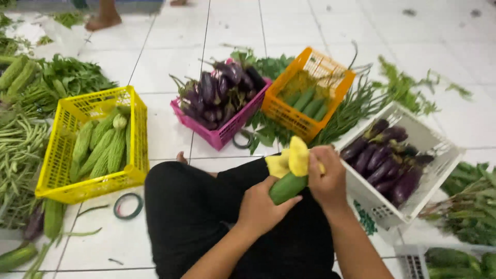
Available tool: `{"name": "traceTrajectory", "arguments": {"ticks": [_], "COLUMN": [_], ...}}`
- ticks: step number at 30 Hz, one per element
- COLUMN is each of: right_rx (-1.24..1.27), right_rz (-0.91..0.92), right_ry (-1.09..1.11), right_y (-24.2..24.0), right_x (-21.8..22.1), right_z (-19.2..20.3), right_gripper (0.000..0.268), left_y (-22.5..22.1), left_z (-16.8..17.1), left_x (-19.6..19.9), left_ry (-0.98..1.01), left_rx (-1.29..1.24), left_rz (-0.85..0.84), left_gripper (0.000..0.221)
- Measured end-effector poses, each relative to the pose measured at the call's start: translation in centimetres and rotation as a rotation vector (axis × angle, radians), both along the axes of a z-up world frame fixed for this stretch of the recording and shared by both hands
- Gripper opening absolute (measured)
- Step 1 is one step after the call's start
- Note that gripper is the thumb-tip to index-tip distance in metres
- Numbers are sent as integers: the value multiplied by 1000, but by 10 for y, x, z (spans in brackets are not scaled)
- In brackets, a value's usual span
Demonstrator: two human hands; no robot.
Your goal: Cleaning and sorting cucumbers by wiping them with a cloth and placing them into crates.
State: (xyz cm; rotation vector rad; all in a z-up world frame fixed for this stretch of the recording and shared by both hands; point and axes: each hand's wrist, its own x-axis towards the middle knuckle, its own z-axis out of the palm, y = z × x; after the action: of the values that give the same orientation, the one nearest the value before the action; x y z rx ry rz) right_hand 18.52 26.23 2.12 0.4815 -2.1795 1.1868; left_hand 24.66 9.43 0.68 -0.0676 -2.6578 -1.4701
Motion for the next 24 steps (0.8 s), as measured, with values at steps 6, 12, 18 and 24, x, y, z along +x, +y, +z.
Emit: {"name": "traceTrajectory", "arguments": {"ticks": [6,12,18,24], "right_rx": [-82,-52,122,-153], "right_rz": [30,168,222,151], "right_ry": [51,-29,279,64], "right_y": [-11,5,44,30], "right_x": [28,55,55,65], "right_z": [-17,-34,-43,-59], "right_gripper": [32,28,33,47], "left_y": [3,-3,-16,-17], "left_z": [24,24,47,27], "left_x": [29,54,66,52], "left_ry": [81,-81,-83,-293], "left_rx": [26,6,266,942], "left_rz": [-9,-70,-267,-525], "left_gripper": [54,64,46,54]}}
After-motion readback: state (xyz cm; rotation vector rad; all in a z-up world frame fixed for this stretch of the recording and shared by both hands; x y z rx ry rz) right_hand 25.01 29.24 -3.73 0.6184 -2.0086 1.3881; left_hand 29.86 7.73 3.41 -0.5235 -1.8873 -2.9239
